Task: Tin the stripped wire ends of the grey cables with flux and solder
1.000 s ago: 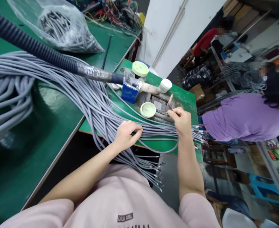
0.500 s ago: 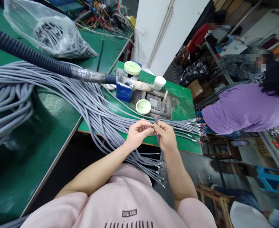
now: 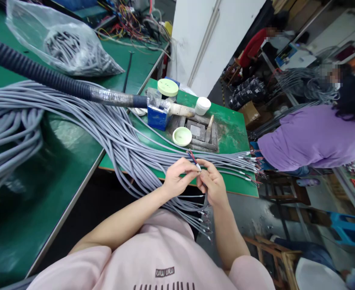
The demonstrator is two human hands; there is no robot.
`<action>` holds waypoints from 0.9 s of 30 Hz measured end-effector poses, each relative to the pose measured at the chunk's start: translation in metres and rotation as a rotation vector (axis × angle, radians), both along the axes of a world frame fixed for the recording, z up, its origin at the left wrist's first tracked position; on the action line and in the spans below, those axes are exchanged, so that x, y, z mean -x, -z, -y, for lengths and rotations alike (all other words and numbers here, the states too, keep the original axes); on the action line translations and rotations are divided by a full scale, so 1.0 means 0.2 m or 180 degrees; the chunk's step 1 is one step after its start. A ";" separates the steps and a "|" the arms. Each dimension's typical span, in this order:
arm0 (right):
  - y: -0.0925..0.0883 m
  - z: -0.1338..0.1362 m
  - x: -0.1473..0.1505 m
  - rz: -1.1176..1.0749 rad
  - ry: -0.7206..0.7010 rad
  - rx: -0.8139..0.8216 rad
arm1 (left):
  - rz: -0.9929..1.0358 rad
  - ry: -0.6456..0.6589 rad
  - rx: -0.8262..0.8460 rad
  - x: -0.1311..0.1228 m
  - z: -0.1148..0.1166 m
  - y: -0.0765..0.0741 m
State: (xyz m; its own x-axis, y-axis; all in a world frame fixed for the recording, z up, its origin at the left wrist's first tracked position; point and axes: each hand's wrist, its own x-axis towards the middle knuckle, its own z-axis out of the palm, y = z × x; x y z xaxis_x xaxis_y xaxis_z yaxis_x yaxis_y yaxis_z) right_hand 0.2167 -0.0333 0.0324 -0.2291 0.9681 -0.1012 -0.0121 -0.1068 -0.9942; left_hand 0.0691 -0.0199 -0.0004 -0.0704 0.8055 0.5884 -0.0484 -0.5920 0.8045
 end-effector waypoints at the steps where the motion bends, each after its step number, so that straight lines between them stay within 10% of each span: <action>1: 0.01 0.01 0.01 -0.0076 0.0064 -0.0001 | 0.0041 0.0040 0.0039 -0.01 0.01 0.00; 10: 0.03 0.05 0.03 -0.0161 0.0482 -0.0102 | 0.1487 0.0607 0.1607 -0.06 0.02 0.08; 19: 0.07 0.08 0.04 0.0014 0.0267 0.0021 | 0.1501 0.1627 0.2147 -0.07 0.05 0.08; 27: -0.05 0.03 -0.03 0.1532 0.0547 -0.1472 | 0.1144 0.1305 0.1969 -0.06 0.04 0.08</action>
